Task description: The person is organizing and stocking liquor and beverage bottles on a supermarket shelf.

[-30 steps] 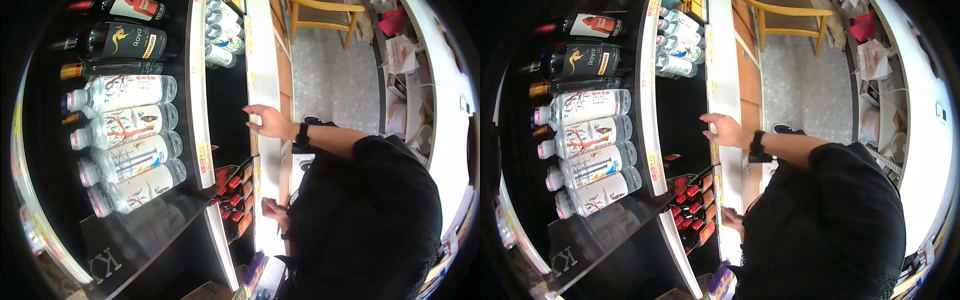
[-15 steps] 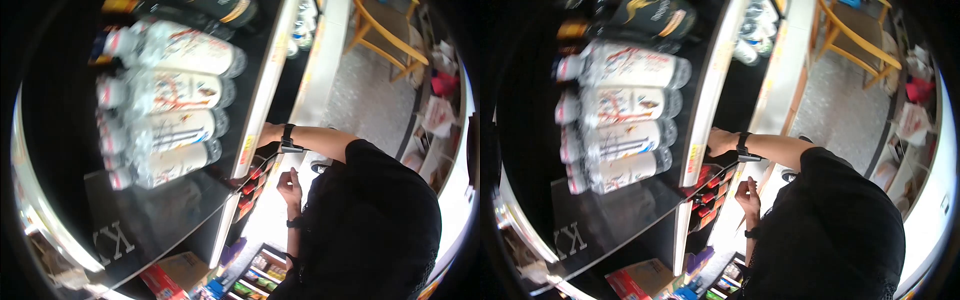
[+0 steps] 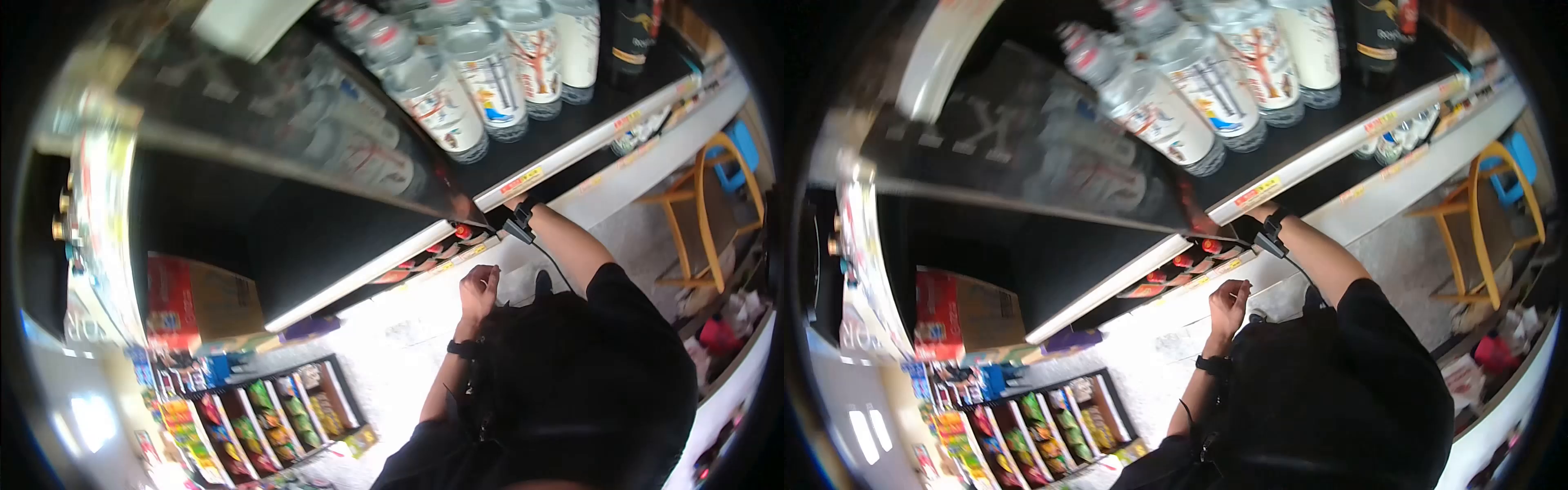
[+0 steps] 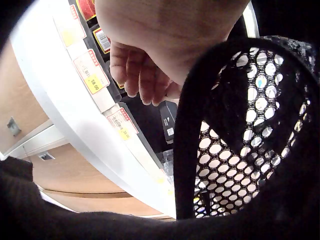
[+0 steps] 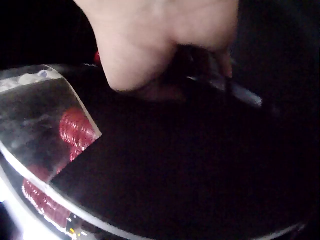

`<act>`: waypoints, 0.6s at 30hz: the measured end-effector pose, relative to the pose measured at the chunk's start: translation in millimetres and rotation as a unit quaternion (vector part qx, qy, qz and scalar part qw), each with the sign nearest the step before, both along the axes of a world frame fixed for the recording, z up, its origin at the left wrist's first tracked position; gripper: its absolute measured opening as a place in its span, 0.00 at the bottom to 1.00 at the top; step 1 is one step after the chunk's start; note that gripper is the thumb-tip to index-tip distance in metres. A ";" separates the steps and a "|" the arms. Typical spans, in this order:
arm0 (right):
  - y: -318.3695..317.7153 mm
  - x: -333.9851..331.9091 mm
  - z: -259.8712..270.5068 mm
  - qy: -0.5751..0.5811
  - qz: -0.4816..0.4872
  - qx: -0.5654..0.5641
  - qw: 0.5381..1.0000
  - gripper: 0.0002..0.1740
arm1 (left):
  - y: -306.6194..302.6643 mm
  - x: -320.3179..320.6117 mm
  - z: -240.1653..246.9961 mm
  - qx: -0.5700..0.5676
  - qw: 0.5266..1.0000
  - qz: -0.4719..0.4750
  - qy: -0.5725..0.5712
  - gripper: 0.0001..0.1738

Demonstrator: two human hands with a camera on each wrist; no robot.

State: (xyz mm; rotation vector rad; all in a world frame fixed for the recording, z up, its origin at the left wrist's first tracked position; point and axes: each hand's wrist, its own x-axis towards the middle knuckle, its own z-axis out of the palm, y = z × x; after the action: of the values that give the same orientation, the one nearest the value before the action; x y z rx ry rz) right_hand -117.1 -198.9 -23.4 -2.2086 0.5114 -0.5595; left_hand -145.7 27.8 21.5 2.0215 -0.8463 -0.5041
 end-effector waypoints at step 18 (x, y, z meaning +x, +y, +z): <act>-11.4 -61.3 -18.5 -0.271 -0.275 0.151 0.910 0.17 | 11.3 -8.4 -9.9 0.023 0.980 0.081 0.180 0.25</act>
State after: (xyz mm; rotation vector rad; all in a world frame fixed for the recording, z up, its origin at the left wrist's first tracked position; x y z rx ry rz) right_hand -178.4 -210.4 -41.9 -1.5058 0.8514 -1.2515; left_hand -154.0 39.1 11.6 1.9386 -0.4508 -0.7727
